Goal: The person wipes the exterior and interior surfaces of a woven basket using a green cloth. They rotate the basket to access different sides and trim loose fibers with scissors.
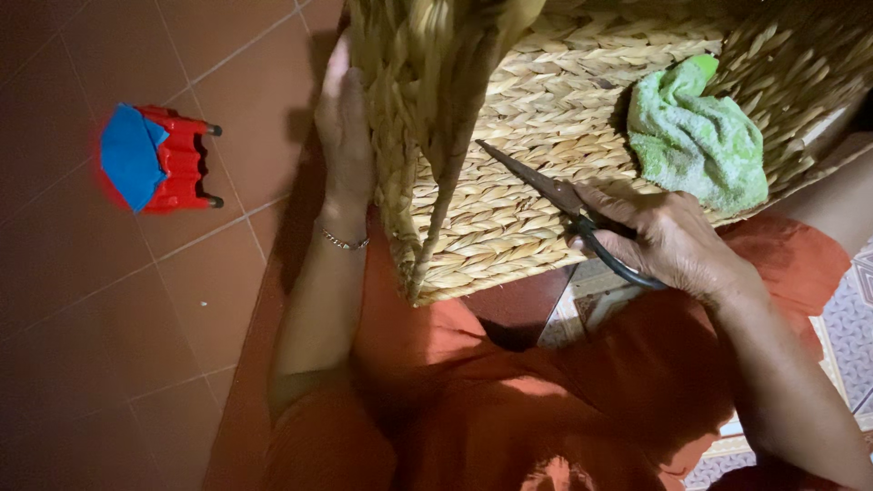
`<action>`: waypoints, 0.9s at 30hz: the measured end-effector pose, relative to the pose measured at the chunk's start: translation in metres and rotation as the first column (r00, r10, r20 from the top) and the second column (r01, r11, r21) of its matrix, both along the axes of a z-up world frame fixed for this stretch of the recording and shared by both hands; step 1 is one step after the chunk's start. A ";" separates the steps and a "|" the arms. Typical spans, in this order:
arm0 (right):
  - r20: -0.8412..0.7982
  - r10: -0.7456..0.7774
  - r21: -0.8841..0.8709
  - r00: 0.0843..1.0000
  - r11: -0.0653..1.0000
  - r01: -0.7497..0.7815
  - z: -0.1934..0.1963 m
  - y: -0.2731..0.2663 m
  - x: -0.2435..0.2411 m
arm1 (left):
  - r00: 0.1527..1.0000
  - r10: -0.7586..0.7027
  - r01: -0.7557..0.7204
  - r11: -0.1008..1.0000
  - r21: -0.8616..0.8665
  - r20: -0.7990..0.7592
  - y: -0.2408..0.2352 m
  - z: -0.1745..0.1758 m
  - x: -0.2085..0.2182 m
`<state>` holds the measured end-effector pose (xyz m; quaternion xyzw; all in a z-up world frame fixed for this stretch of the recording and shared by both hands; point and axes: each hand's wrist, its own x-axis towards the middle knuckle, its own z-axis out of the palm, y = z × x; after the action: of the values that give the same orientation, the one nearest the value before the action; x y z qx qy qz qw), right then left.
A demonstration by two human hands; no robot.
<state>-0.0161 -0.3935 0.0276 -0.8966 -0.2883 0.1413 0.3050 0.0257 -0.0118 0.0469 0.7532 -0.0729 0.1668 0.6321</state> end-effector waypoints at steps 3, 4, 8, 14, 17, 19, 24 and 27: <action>-0.122 -0.010 0.009 0.992 1.000 0.011 -0.011 -0.010 -0.001 | 1.000 0.024 -0.024 1.000 -0.009 -0.019 -0.002 0.002 -0.002; -0.187 -0.062 0.027 0.980 0.997 0.068 -0.014 -0.016 -0.002 | 1.000 0.016 -0.016 1.000 -0.008 -0.015 -0.002 0.003 -0.002; -0.285 -0.261 0.174 0.922 0.932 0.318 -0.026 -0.055 -0.022 | 0.998 0.026 -0.028 0.999 -0.023 -0.058 -0.003 0.003 0.001; -0.324 -0.365 0.504 0.873 0.714 0.485 -0.045 -0.094 -0.056 | 0.994 0.059 -0.062 0.998 -0.023 -0.095 -0.001 0.000 0.007; -0.239 -0.457 0.492 0.857 0.703 0.513 -0.045 -0.093 -0.066 | 0.989 0.086 -0.092 0.994 -0.051 -0.123 -0.001 0.003 0.005; -0.176 -0.533 0.518 0.828 0.665 0.538 -0.042 -0.095 -0.076 | 0.985 0.091 -0.106 0.990 -0.096 -0.148 -0.004 0.006 0.005; -0.253 -0.750 0.653 0.611 0.333 0.680 -0.055 -0.130 -0.105 | 0.966 0.109 -0.150 0.974 -0.169 -0.233 -0.014 0.011 0.011; -0.351 -0.788 0.745 0.505 0.092 0.661 -0.079 -0.167 -0.127 | 0.962 0.125 -0.171 0.969 -0.181 -0.242 -0.017 0.011 0.014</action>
<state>-0.1428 -0.5601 -0.0515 -0.6713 0.1434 -0.2408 0.6862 0.0392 -0.0284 0.0584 0.7034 0.0744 0.1323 0.6944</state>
